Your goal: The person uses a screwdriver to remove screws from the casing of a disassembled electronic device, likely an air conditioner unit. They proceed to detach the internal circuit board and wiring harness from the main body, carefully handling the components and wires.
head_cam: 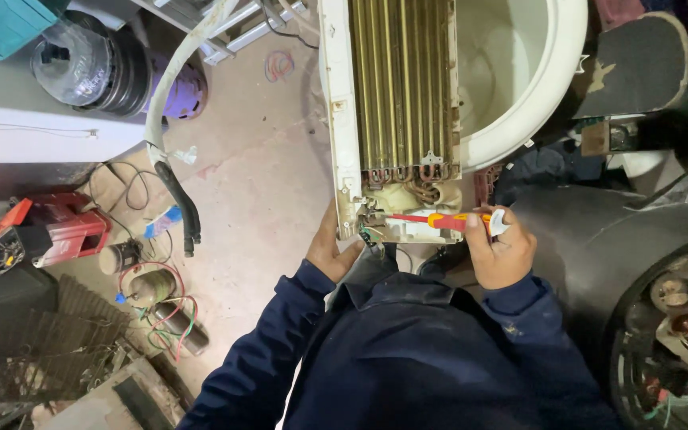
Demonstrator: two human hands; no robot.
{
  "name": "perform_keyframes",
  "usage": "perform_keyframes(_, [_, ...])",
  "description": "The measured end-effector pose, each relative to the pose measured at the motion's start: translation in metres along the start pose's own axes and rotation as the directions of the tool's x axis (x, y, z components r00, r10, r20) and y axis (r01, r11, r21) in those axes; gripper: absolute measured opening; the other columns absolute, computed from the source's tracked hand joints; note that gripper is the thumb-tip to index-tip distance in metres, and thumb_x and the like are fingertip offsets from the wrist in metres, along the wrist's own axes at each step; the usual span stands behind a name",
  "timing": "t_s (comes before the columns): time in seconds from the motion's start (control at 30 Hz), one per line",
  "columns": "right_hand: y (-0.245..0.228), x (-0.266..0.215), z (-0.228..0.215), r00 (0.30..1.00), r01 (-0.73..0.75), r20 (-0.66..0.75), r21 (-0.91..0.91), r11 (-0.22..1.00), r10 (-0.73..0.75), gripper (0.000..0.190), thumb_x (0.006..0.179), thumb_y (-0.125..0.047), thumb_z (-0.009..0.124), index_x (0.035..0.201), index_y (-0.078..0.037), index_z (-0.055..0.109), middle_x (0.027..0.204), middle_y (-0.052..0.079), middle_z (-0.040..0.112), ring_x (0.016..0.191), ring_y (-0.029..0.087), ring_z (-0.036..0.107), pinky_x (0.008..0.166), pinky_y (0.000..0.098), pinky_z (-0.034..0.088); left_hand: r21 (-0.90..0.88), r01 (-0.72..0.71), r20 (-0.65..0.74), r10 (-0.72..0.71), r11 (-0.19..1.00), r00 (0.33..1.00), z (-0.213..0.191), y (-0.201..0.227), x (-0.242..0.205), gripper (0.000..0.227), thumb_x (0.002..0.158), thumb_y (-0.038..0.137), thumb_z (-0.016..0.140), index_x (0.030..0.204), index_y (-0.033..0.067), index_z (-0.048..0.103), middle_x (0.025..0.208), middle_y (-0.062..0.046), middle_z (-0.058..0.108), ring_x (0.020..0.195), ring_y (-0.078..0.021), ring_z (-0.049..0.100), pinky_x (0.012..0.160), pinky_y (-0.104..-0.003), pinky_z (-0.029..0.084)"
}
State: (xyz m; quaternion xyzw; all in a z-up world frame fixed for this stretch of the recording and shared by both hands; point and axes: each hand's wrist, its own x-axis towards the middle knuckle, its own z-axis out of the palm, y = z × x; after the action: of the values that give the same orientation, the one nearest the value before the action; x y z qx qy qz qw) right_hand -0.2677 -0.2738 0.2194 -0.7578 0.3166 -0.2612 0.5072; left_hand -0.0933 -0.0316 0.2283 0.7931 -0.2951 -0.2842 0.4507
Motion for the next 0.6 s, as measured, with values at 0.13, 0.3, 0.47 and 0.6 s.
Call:
perform_keyframes(0.13, [0.002,0.0,0.002,0.999,-0.036,0.002,0.0,0.999,0.036,0.021,0.103,-0.019,0.07,0.108,0.002,0.069,0.089,0.014,0.074,0.079,0.023,0.074,0.075,0.034,0.056,0.092,-0.017,-0.009,0.018,0.996,1.0,0.001,0.001,0.0,0.092,0.088,0.002,0.072,0.161,-0.0052,0.017,0.16,-0.029,0.038,0.151,-0.0379,0.039,0.122,-0.042,0.034])
perform_keyframes(0.3, [0.003,-0.001,0.001,0.998,-0.058,-0.004,0.0,0.998,0.058,0.022,0.104,-0.018,0.07,0.108,0.003,0.068,0.089,0.015,0.075,0.08,0.021,0.075,0.076,0.0331,0.056,0.257,-0.022,-0.127,0.056,0.966,0.99,0.006,0.017,0.003,0.091,0.09,0.013,0.07,0.162,-0.0016,0.016,0.162,-0.031,0.034,0.153,-0.0421,0.037,0.126,-0.046,0.033])
perform_keyframes(0.47, [0.006,-0.002,0.001,0.998,-0.061,0.0,0.026,0.998,0.061,0.019,0.104,-0.015,0.07,0.109,0.003,0.068,0.092,0.014,0.076,0.082,0.021,0.074,0.078,0.0328,0.056,0.658,-0.179,0.129,0.125,0.732,0.984,0.011,0.054,0.01,0.045,0.079,0.029,0.076,0.122,0.0152,0.07,0.165,-0.034,0.022,0.156,-0.0501,0.01,0.123,-0.065,0.001])
perform_keyframes(0.6, [0.006,-0.003,0.001,0.999,-0.05,-0.011,-0.001,0.999,0.05,0.018,0.103,-0.015,0.07,0.109,0.003,0.068,0.092,0.014,0.075,0.082,0.02,0.074,0.078,0.0332,0.056,0.582,-0.282,0.206,0.197,0.763,0.959,0.001,0.042,-0.008,0.038,0.086,0.039,0.074,0.112,0.0104,0.075,0.166,-0.029,0.023,0.157,-0.0476,0.013,0.125,-0.064,0.004])
